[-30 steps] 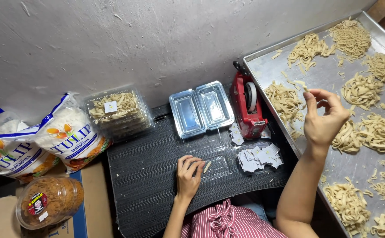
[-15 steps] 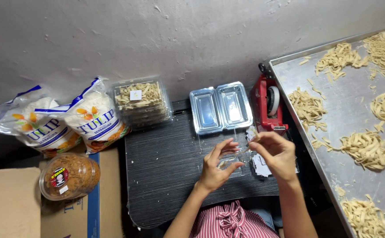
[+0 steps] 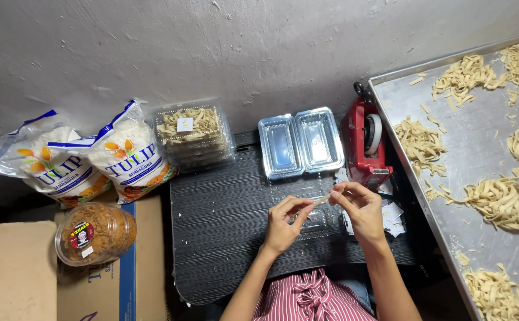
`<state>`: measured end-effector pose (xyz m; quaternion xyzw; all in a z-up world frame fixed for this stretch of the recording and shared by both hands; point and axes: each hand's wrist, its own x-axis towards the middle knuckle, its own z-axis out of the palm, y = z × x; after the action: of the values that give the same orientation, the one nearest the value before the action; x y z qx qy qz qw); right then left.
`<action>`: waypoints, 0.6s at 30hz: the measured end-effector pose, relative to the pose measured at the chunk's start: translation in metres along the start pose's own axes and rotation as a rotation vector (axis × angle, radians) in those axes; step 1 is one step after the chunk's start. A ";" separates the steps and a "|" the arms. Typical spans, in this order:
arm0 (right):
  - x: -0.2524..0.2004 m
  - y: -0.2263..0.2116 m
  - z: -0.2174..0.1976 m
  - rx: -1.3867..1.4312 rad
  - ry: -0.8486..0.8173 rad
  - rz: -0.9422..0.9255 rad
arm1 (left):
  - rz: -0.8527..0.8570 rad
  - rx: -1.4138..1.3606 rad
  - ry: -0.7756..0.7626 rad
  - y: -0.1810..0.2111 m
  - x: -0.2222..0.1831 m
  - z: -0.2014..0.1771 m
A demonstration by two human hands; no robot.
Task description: The person places shredded noodles from a metal tray into small clear plastic containers. They arrange the noodles by hand, then use a tape dispenser to seal the containers with a label. The process is repeated for multiple containers.
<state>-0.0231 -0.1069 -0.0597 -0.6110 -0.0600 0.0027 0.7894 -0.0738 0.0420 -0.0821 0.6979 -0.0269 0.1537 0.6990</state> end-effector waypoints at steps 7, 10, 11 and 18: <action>-0.011 -0.012 0.006 -0.051 -0.104 0.099 | 0.000 0.046 -0.080 0.012 0.006 -0.008; -0.012 -0.011 0.003 -0.101 -0.171 0.080 | -0.014 0.057 -0.085 0.007 0.006 -0.007; -0.012 -0.010 0.002 -0.111 -0.188 0.065 | -0.014 0.061 -0.088 0.005 0.006 -0.007; -0.009 0.014 -0.012 -0.068 -0.189 0.040 | 0.005 0.064 -0.126 0.005 0.005 -0.013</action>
<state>-0.0299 -0.1161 -0.0769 -0.6355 -0.1220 0.0740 0.7588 -0.0730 0.0560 -0.0760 0.7281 -0.0678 0.1120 0.6728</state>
